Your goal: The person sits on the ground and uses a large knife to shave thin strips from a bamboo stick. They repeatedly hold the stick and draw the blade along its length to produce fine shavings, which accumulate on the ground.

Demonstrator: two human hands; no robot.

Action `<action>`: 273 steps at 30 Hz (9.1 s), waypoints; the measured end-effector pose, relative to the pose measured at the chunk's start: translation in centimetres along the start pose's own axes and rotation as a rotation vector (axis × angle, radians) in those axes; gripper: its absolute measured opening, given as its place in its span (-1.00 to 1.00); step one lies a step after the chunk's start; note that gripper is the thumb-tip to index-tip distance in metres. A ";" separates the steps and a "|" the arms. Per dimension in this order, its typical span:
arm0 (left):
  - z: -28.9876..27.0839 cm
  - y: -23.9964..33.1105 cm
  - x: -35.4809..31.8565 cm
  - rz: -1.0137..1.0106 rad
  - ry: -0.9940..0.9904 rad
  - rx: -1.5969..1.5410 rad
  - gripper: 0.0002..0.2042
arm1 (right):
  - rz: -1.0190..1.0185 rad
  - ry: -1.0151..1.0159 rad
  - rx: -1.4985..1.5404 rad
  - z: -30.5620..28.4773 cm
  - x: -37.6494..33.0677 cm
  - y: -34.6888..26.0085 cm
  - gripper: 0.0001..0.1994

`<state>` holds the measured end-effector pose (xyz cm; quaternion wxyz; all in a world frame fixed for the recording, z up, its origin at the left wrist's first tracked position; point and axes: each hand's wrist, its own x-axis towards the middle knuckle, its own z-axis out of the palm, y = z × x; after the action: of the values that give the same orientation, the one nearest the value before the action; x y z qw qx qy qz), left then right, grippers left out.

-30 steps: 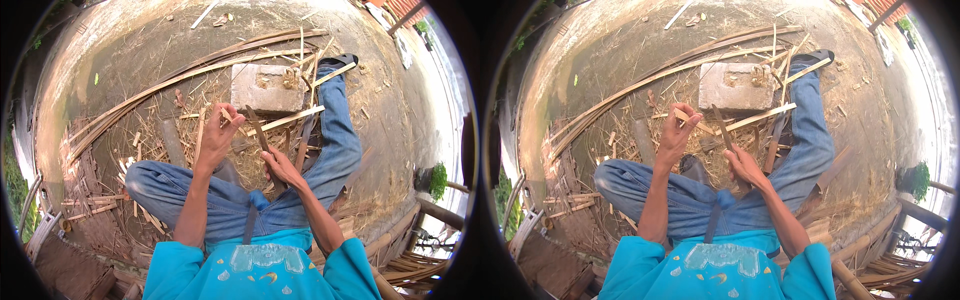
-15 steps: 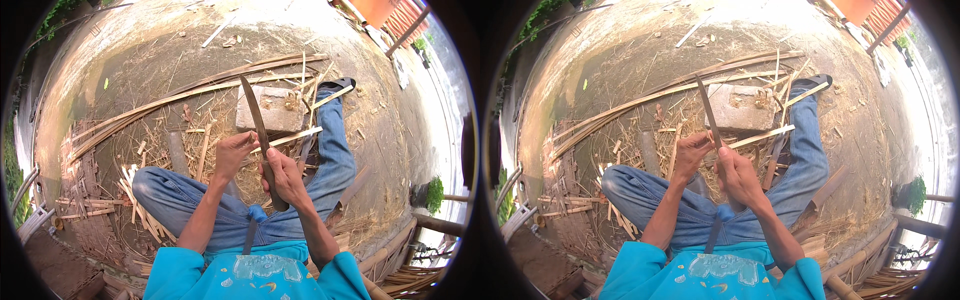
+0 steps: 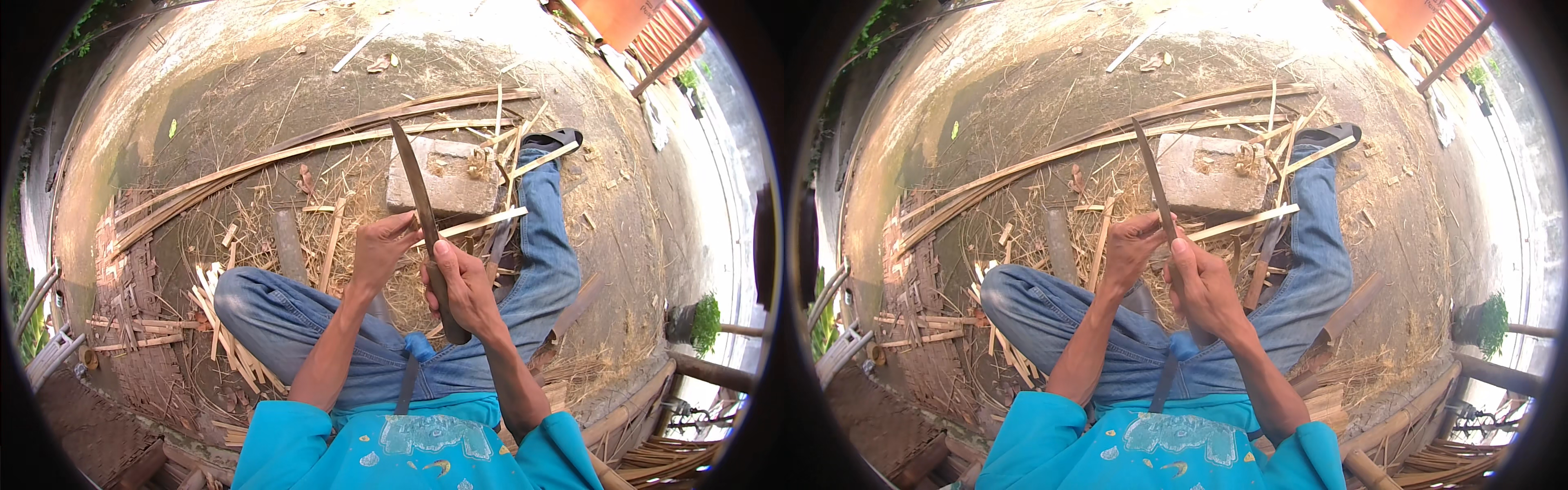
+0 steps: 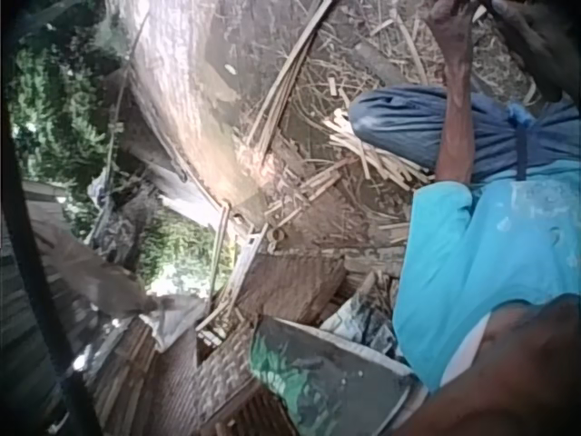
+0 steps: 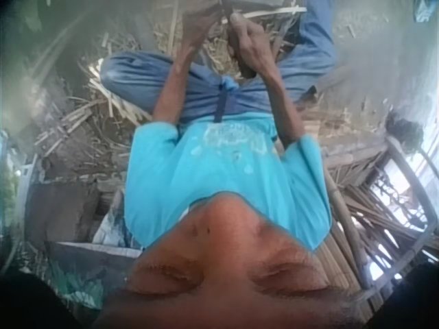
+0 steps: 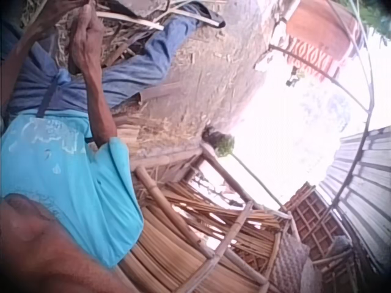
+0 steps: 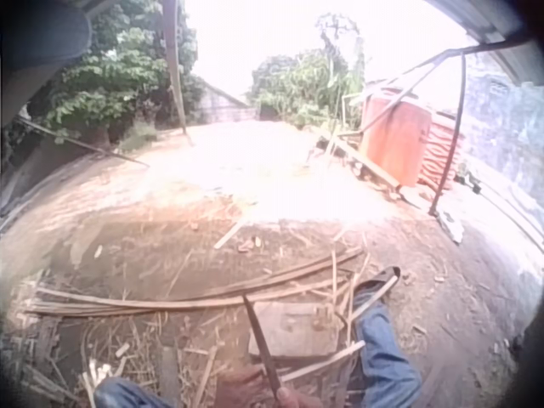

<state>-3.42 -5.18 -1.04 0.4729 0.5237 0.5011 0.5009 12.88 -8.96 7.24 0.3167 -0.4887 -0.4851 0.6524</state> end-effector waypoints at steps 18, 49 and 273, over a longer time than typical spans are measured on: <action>0.1 0.1 0.0 0.003 -0.020 0.009 -0.75 | 0.054 0.092 0.019 0.5 -0.4 -1.3 -0.50; 1.6 -3.7 -0.5 0.299 0.181 0.482 -0.51 | 0.004 0.098 -0.415 -0.5 -0.9 -1.5 -0.47; 6.5 2.8 2.0 0.230 -0.103 0.428 -0.82 | 0.282 0.129 -0.939 -9.1 5.9 5.6 -0.59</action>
<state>3.16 -3.31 1.50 0.3161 0.6904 0.5079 0.4067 19.94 -2.63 -0.43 0.0003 -0.6788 -0.6354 0.3681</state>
